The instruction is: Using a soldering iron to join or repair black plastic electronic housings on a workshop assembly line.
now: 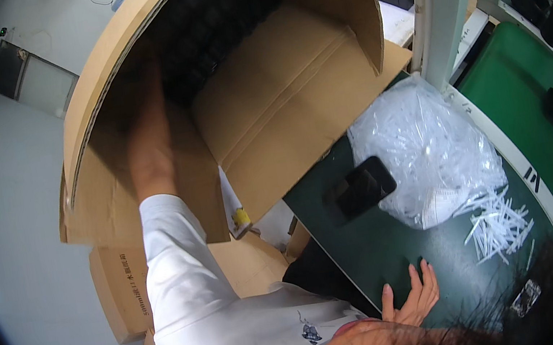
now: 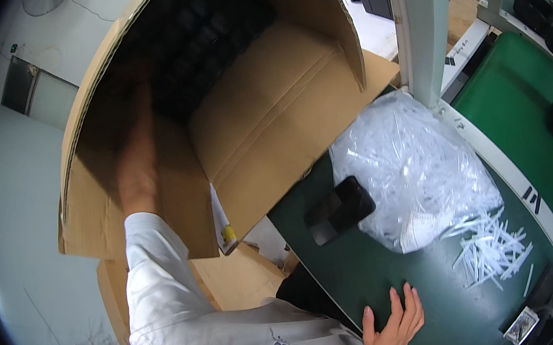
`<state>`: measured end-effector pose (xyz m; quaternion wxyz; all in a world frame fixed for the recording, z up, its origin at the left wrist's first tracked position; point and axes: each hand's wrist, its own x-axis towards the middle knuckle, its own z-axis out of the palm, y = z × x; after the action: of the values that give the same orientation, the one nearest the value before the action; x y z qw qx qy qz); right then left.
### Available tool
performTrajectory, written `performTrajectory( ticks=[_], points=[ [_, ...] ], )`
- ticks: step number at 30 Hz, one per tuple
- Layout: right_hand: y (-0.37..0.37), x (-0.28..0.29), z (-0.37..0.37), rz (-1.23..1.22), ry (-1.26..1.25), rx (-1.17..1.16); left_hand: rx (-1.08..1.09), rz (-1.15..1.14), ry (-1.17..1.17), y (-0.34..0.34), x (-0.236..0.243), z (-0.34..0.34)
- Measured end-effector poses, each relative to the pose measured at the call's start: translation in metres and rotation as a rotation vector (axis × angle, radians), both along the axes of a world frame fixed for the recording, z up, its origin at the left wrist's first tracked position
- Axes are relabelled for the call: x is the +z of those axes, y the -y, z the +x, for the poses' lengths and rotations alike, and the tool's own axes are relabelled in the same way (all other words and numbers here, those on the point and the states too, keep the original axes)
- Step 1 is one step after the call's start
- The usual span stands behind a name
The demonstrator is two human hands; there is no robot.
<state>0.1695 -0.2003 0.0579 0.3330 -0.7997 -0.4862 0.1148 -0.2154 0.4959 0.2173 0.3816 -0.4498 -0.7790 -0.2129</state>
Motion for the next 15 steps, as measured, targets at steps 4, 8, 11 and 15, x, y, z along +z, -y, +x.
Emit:
performTrajectory(
  ticks=[4,8,11,15],
  points=[
    [0.001,-0.015,-0.001,-0.025,0.078,-0.024,0.126,-0.359,0.149,0.016,-0.039,-0.110],
    [0.002,-0.021,-0.001,-0.019,0.073,-0.031,0.121,-0.424,0.211,0.036,-0.072,-0.150],
    [0.002,-0.011,-0.002,-0.009,0.039,-0.047,0.091,-0.326,0.199,0.039,-0.064,-0.139],
    [0.001,-0.001,-0.002,0.006,-0.026,-0.054,-0.100,0.153,0.123,0.048,-0.022,-0.073]
  ],
)
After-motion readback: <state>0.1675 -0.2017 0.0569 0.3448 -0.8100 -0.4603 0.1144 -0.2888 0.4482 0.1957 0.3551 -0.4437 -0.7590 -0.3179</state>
